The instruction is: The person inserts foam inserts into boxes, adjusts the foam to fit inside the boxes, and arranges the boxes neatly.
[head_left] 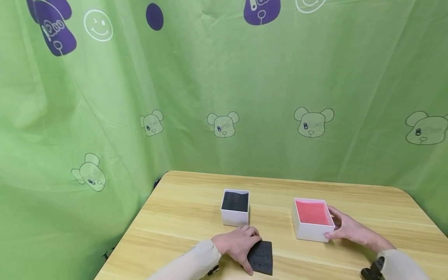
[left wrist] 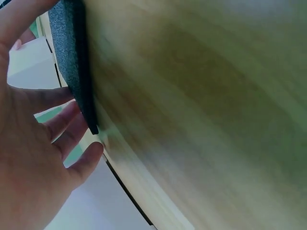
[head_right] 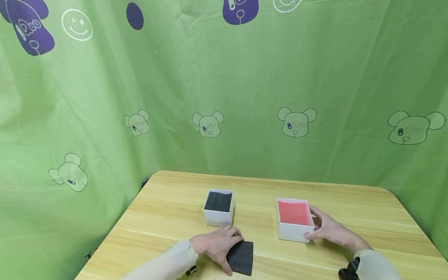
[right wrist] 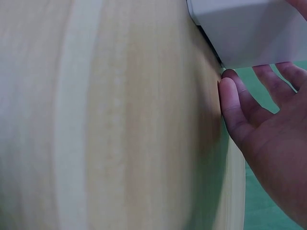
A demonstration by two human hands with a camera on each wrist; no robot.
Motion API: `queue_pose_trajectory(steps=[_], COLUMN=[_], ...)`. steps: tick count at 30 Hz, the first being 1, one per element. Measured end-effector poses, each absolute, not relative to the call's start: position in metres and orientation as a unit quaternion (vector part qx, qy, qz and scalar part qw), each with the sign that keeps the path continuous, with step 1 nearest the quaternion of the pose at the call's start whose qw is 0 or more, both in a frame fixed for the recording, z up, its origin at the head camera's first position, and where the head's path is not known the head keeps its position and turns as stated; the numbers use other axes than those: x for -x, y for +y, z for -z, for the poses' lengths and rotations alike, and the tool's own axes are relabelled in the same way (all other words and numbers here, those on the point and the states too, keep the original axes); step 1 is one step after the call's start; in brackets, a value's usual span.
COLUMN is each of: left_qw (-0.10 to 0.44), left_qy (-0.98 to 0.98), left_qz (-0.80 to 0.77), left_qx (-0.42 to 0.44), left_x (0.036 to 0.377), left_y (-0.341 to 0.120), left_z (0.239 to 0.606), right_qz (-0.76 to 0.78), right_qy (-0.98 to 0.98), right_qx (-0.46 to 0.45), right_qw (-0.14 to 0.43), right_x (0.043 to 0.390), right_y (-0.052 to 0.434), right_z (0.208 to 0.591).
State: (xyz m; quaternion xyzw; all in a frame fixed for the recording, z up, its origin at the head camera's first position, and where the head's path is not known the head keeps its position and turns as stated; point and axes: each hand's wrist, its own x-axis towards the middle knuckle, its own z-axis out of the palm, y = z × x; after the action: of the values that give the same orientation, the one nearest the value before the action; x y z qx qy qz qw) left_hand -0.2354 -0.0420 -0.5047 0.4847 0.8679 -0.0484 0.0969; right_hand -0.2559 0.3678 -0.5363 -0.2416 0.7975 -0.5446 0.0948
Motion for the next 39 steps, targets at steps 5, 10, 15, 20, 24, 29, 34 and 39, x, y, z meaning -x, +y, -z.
queue_pose_trajectory(steps=[5,10,15,20,24,29,34,39], left_qw=[0.088,0.077,0.077,0.072,0.070,0.069,0.073,0.068], left_qy=[0.863,0.865,0.870,0.872,0.876,0.880,0.881,0.879], left_qz=[0.044,0.035,0.018,0.008,-0.008,-0.038,-0.048,-0.072], left_qx=[-0.495,-0.495,-0.487,-0.484,-0.478,-0.468,-0.465,-0.467], left_x=[0.235,0.235,0.235,0.235,0.235,0.236,0.240,0.246], left_y=[-0.042,-0.042,-0.042,-0.042,-0.042,-0.039,-0.035,-0.026], left_z=[0.508,0.511,0.511,0.509,0.508,0.506,0.500,0.491], right_qz=[0.546,0.543,0.542,0.543,0.543,0.546,0.557,0.559], right_qy=[0.798,0.801,0.801,0.800,0.802,0.796,0.787,0.783], right_qx=[0.236,0.233,0.233,0.231,0.226,0.245,0.246,0.250], right_qw=[0.099,0.097,0.102,0.105,0.102,0.097,0.102,0.104], right_x=[0.255,0.255,0.255,0.255,0.255,0.254,0.255,0.255], right_y=[0.368,0.368,0.368,0.367,0.367,0.367,0.367,0.367], right_z=[0.534,0.535,0.536,0.534,0.533,0.533,0.535,0.535])
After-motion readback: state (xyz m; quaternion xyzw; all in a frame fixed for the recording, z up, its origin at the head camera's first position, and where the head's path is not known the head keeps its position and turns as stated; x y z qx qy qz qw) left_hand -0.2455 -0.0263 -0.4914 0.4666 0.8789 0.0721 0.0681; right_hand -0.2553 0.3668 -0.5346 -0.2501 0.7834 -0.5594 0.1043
